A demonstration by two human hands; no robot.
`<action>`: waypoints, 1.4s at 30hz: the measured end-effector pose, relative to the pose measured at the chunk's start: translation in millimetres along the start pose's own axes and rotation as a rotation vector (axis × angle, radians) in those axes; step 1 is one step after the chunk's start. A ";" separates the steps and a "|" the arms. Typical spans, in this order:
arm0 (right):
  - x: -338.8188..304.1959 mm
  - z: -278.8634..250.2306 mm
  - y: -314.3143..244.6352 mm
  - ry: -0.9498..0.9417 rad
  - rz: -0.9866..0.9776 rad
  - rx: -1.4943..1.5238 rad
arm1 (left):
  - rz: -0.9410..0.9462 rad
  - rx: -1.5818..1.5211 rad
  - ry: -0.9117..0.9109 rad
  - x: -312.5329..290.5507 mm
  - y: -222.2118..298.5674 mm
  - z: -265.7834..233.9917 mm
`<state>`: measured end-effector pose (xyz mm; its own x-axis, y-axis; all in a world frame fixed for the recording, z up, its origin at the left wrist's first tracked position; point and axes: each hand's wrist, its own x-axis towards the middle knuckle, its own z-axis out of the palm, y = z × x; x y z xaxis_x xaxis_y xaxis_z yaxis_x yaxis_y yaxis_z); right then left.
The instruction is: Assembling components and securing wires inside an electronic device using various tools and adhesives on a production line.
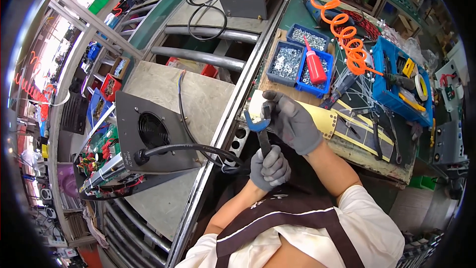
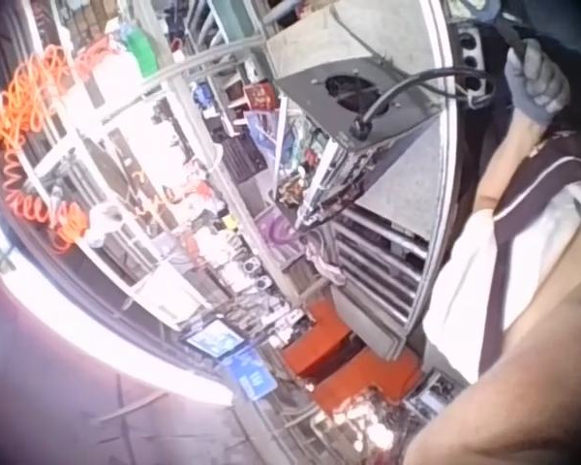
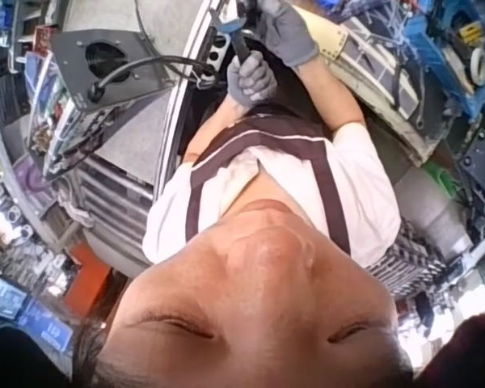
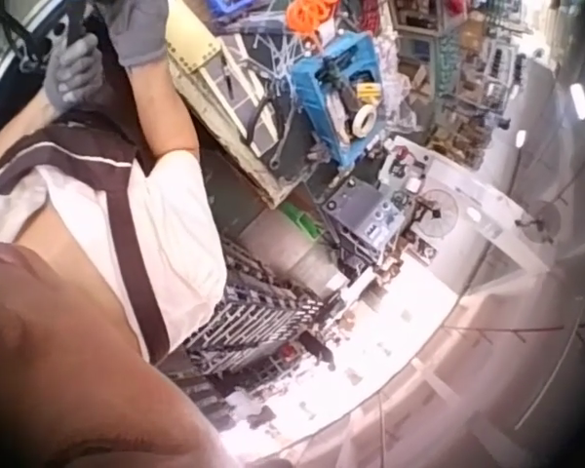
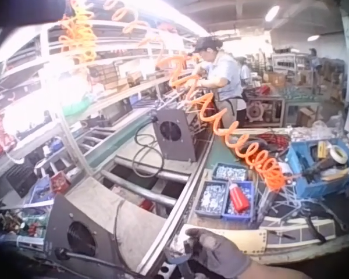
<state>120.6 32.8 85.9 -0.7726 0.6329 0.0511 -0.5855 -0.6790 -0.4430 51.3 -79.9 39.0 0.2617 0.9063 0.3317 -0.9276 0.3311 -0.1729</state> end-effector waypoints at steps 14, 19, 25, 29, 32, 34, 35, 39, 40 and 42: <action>-11.1 -6.4 -30.9 -0.060 -0.111 -0.214 | -0.034 0.515 0.282 -3.0 16.6 -8.9; -24.4 -31.5 -21.8 0.209 -0.205 -0.452 | 0.163 1.374 0.712 -3.9 16.8 12.8; -39.7 -29.0 3.8 0.179 -0.186 -0.254 | 0.366 1.849 0.757 -20.3 11.2 10.8; -46.5 -14.2 13.0 0.137 -0.119 -0.316 | 0.558 2.009 0.692 -22.2 4.5 6.3; -51.5 -9.5 20.0 0.188 -0.158 -0.499 | 0.591 2.104 0.665 -21.0 1.1 14.5; -55.1 -16.0 20.9 0.202 -0.131 -0.554 | 0.672 2.138 0.633 -20.3 -2.7 16.2; -56.7 -9.6 23.8 0.196 -0.127 -0.554 | 0.680 2.140 0.637 -24.0 -4.1 16.7; -68.9 6.7 44.8 0.130 -0.085 -1.032 | 0.680 2.155 0.635 -35.1 -8.8 16.8; -77.6 6.7 49.1 0.129 -0.101 -1.047 | 0.623 2.042 0.624 -35.5 -14.2 20.8; -85.1 9.8 53.1 0.227 -0.103 -1.116 | 0.506 2.008 0.508 -43.7 -11.4 -1.8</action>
<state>152.8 -60.8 66.8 -0.6046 0.7962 0.0207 -0.0107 0.0179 -0.9998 50.9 -122.8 24.8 -0.3264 0.8927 0.3107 0.2152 -0.2499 0.9441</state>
